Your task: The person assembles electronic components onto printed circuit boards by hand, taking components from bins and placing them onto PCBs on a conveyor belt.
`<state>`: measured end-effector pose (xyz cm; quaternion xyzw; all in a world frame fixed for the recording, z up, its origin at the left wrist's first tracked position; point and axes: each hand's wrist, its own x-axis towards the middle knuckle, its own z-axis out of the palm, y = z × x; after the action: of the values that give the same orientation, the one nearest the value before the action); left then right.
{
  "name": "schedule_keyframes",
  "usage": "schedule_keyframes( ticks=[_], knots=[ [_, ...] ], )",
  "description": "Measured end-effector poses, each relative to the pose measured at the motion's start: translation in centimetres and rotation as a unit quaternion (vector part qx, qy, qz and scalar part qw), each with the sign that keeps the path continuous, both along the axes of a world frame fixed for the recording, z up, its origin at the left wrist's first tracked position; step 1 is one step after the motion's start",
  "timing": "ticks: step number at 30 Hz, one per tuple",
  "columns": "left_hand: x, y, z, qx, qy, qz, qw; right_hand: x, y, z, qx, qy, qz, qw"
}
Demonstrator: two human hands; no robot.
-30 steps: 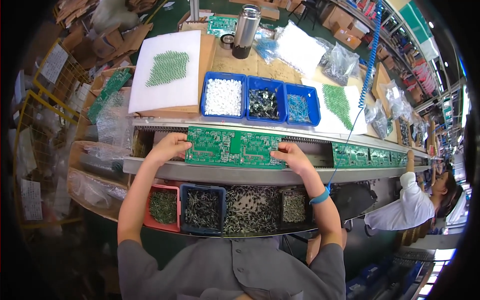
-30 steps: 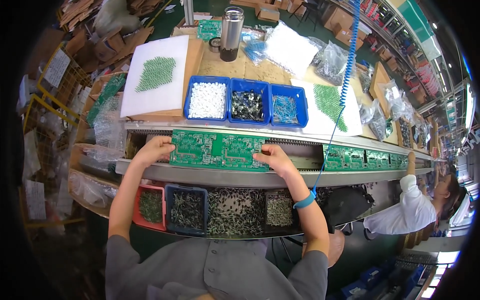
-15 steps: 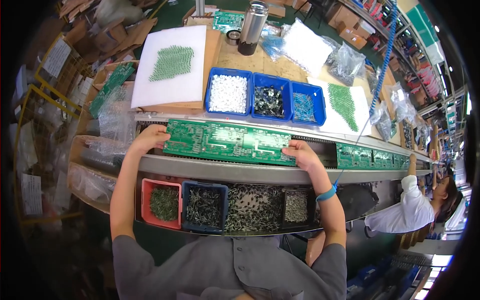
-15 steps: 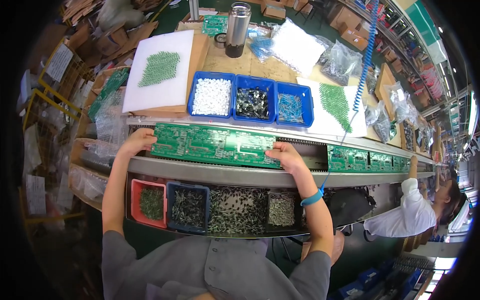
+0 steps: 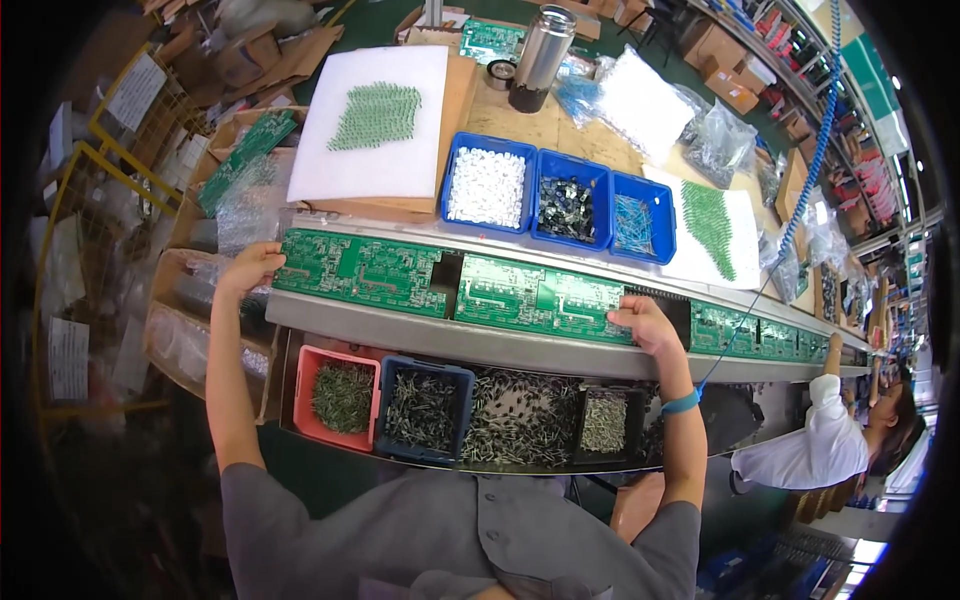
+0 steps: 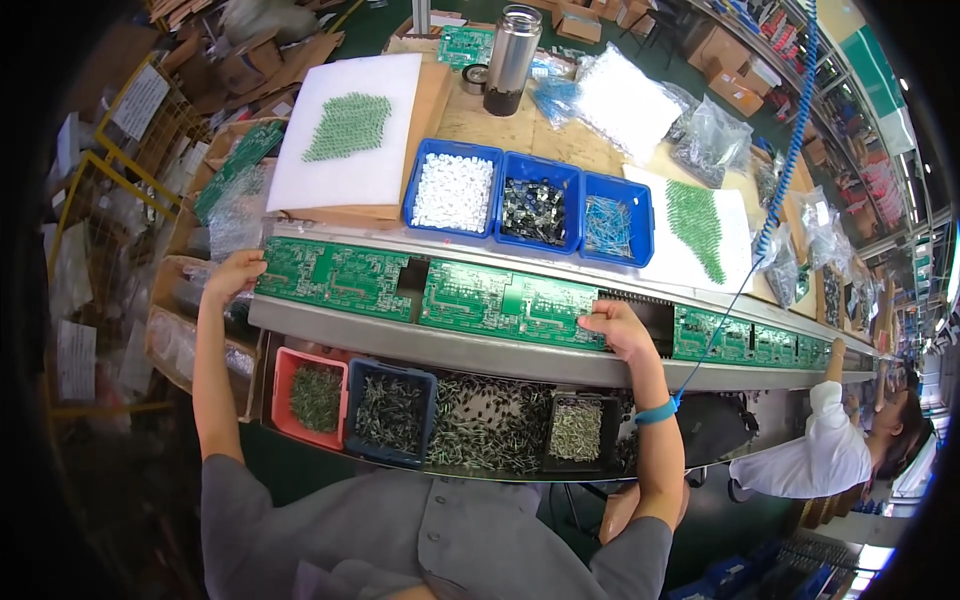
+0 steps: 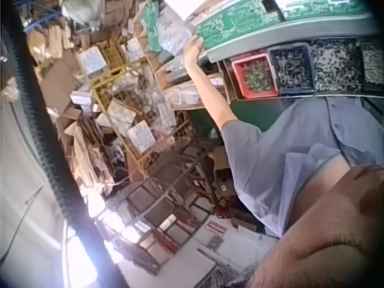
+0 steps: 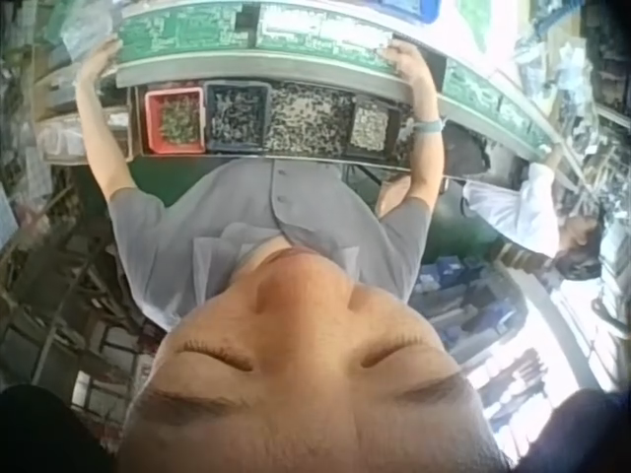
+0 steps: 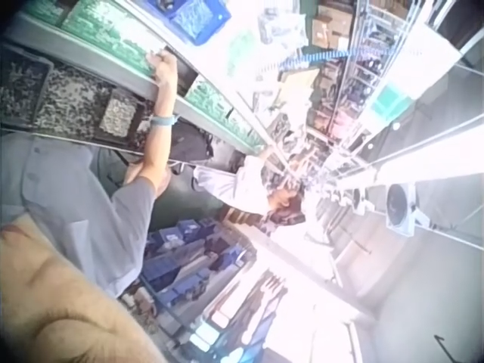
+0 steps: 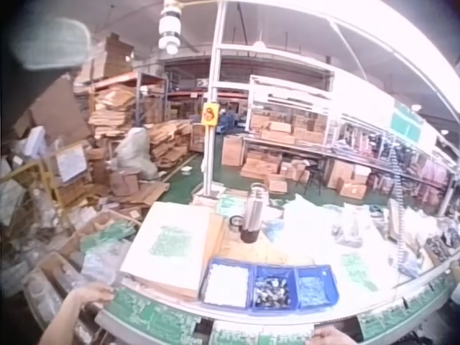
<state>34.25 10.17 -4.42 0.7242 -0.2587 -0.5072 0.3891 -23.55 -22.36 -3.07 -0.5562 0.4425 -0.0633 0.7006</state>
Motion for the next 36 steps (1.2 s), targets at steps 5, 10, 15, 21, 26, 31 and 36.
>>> schedule_keyframes(
  ticks=[5,10,15,21,26,31,36],
  knots=[
    [0.7,0.7,-0.3,0.004,-0.023,0.027,0.999,1.7,0.6,-1.1,-0.028,-0.018,0.009,0.999],
    [0.6,0.7,1.0,0.021,-0.131,0.029,0.991,2.0,0.3,-2.4,-0.115,0.036,0.07,0.99],
    [-2.1,0.1,3.8,0.089,-0.58,-0.006,0.809,5.2,2.4,7.0,-0.471,0.255,0.127,0.835],
    [-11.4,-7.4,8.8,-0.139,-0.478,0.03,0.867,14.0,1.8,6.7,-0.721,0.048,0.077,0.687],
    [-16.6,-12.8,9.6,-0.239,-0.462,-0.021,0.854,21.6,0.5,4.9,-0.816,0.196,0.075,0.538],
    [-18.9,-16.2,9.2,-0.245,-0.454,-0.046,0.856,24.4,0.8,4.4,-0.812,0.258,0.095,0.515],
    [-19.3,-19.3,7.9,-0.31,-0.514,-0.066,0.797,24.5,0.6,4.5,-0.805,0.261,0.109,0.522]
  ],
)
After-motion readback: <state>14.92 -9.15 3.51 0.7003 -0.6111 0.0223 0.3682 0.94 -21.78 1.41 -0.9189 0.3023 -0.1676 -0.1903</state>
